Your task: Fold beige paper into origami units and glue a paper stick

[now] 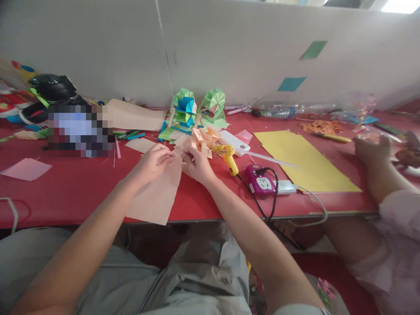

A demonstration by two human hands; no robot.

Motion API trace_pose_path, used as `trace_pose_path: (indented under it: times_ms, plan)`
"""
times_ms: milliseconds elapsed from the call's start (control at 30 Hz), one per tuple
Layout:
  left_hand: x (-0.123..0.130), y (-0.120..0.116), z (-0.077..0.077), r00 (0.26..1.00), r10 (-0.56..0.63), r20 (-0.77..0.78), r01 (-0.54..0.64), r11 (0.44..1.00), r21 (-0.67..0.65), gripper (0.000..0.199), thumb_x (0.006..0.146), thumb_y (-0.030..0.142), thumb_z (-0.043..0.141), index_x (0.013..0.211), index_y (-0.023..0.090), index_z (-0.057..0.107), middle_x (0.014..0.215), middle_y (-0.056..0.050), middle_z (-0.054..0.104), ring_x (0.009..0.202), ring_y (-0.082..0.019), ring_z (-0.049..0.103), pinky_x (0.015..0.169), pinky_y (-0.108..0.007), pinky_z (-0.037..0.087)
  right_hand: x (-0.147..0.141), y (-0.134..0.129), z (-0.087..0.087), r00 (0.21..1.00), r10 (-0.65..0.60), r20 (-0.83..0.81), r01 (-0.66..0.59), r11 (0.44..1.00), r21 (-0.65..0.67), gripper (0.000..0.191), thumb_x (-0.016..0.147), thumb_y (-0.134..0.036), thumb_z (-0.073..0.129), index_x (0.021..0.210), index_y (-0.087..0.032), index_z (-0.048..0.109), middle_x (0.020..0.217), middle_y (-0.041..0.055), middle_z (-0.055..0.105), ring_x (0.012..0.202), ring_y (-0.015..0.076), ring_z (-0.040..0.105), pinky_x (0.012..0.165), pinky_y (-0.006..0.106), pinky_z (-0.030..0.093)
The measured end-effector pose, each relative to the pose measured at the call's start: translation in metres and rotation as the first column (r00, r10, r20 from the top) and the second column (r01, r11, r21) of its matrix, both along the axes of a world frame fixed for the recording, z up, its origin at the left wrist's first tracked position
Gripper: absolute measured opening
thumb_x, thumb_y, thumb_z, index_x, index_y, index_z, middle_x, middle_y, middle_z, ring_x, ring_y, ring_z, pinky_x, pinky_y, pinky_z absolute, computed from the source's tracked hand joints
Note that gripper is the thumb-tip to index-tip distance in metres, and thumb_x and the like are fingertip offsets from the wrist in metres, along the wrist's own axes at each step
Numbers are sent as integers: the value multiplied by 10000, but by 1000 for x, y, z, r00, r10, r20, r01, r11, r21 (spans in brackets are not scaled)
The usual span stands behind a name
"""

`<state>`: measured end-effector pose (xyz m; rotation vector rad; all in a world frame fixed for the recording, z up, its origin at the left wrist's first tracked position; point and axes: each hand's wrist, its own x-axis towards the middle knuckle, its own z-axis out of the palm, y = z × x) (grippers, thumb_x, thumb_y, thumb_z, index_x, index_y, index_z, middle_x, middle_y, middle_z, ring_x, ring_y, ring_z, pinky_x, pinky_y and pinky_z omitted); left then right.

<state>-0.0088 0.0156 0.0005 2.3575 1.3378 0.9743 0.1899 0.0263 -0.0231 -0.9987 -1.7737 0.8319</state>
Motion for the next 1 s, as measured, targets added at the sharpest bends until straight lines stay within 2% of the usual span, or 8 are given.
trace_pose_path:
  times_ms: [67, 133, 267, 433, 533, 733, 900, 1000]
  plan:
    - [-2, -1, 4, 1000, 24, 5, -24, 1000, -6, 174, 952, 305, 542, 930, 206, 683, 1001, -74, 663, 956, -236, 646, 884, -369, 495, -1, -2, 0, 997, 36, -75, -40, 997, -58, 337, 963, -532, 495, 879, -212, 559, 812, 19, 628, 703, 134, 570, 656, 248, 469]
    - [-3, -2, 7, 998, 61, 16, -60, 998, -22, 185, 961, 323, 531, 938, 212, 677, 965, -64, 695, 922, -237, 657, 842, -355, 485, -2, -4, 1, 991, 92, -99, -103, 987, -119, 377, 944, -585, 518, 928, -212, 572, 777, 9, 621, 679, 133, 573, 619, 240, 458]
    - [-5, -4, 9, 996, 74, 57, -71, 996, -59, 207, 968, 355, 523, 975, 226, 685, 942, -43, 747, 884, -231, 682, 819, -336, 478, -3, -8, 0, 980, 194, 34, -188, 973, -133, 333, 929, -515, 569, 800, -207, 559, 664, -13, 567, 629, 135, 547, 613, 247, 441]
    - [-20, 3, 6, 990, 120, 75, -114, 991, -70, 211, 932, 363, 565, 962, 219, 715, 1007, -58, 768, 955, -240, 692, 868, -330, 488, -3, -5, -7, 992, 105, 72, -97, 990, -102, 310, 930, -434, 536, 720, -208, 504, 618, -9, 551, 598, 143, 515, 588, 263, 406]
    - [-34, 9, 4, 994, 97, 47, -88, 982, -170, 209, 901, 384, 601, 883, 214, 723, 956, -47, 764, 925, -240, 690, 840, -329, 493, -3, -1, -10, 998, 48, 36, -44, 994, -98, 298, 919, -441, 543, 734, -213, 491, 613, -13, 543, 578, 142, 494, 571, 268, 379]
    - [-46, 14, -6, 961, 130, 243, -57, 956, -287, 313, 817, 488, 684, 822, 178, 728, 860, -57, 759, 842, -232, 691, 767, -309, 516, -4, -4, -4, 994, -20, 105, 26, 998, -56, 312, 932, -439, 513, 724, -212, 471, 624, -26, 478, 584, 131, 433, 580, 277, 329]
    - [-52, 9, -13, 961, 127, 245, -45, 948, -315, 368, 824, 538, 680, 805, 172, 723, 824, -53, 753, 793, -219, 684, 727, -299, 516, -6, -5, -1, 993, 6, 118, 3, 997, -77, 322, 931, -457, 516, 734, -203, 491, 647, -30, 461, 608, 125, 421, 597, 274, 332]
    - [-55, 7, -15, 958, 119, 262, -35, 952, -304, 361, 836, 533, 672, 814, 176, 724, 853, -50, 757, 822, -220, 688, 766, -305, 522, -7, -2, -4, 998, 45, 34, -42, 995, -87, 309, 929, -470, 523, 786, -197, 536, 692, -15, 516, 644, 132, 468, 610, 270, 366]
